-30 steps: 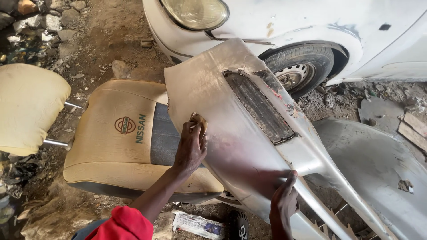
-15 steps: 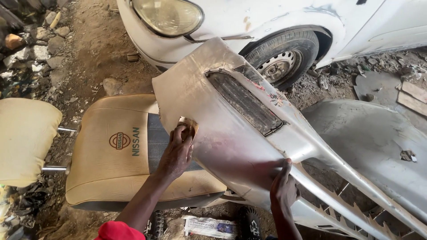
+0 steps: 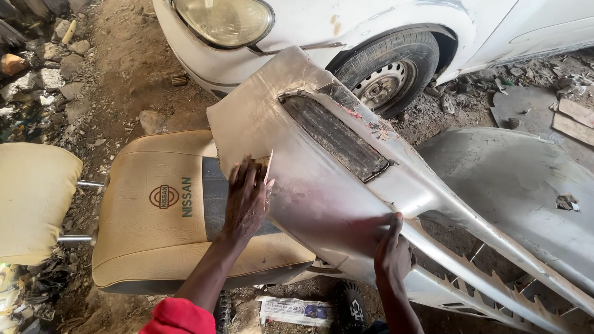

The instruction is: The person sands the surface of a white car bumper using a sanding block. The bumper is resting on a beige car seat, and the person moves the sanding block back and forth across the surface to smooth it.

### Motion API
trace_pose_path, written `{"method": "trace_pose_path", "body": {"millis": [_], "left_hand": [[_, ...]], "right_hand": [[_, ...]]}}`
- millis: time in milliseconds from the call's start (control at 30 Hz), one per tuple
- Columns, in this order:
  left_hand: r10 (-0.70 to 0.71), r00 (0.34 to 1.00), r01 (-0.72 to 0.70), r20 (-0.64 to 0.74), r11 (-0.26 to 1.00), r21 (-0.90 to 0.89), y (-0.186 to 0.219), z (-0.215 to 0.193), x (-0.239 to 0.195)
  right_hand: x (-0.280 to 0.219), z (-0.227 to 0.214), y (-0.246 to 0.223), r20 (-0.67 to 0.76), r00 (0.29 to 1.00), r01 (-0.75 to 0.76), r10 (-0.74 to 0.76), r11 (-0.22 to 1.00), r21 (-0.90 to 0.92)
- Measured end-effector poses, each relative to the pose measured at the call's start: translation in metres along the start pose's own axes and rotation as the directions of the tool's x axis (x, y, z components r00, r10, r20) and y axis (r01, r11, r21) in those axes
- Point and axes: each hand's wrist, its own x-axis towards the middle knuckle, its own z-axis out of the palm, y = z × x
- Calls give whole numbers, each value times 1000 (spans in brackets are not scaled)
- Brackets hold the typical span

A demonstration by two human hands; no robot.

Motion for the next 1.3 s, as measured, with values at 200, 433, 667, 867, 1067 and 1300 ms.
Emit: {"method": "trace_pose_path", "body": {"millis": [200,433,667,867,1067,1300], "left_hand": [[-48,998,50,27,996,-71,9,-6,-1],[-47,992,65,121,986,-153,8,1,-3],[-160,987,148,-10,932,-330,17,15,2],[-272,962,256,-19,927,-272,25,18,13],[-309,942,331,135,923,-197,21,44,0],[-380,902,432,206,788,-439,85,15,-43]], "right_hand": [[9,3,8,15,1000,0,1,998,-58],[2,-2,2,27,1000,-7,9,996,-88],[4,4,8,-24,999,38,-39,998,-57],[-1,1,2,-12,999,31,-32,997,-71],[-2,0,2,-19,999,28,-29,997,-66],[9,3,9,-20,1000,14,-16,992,-128]]}}
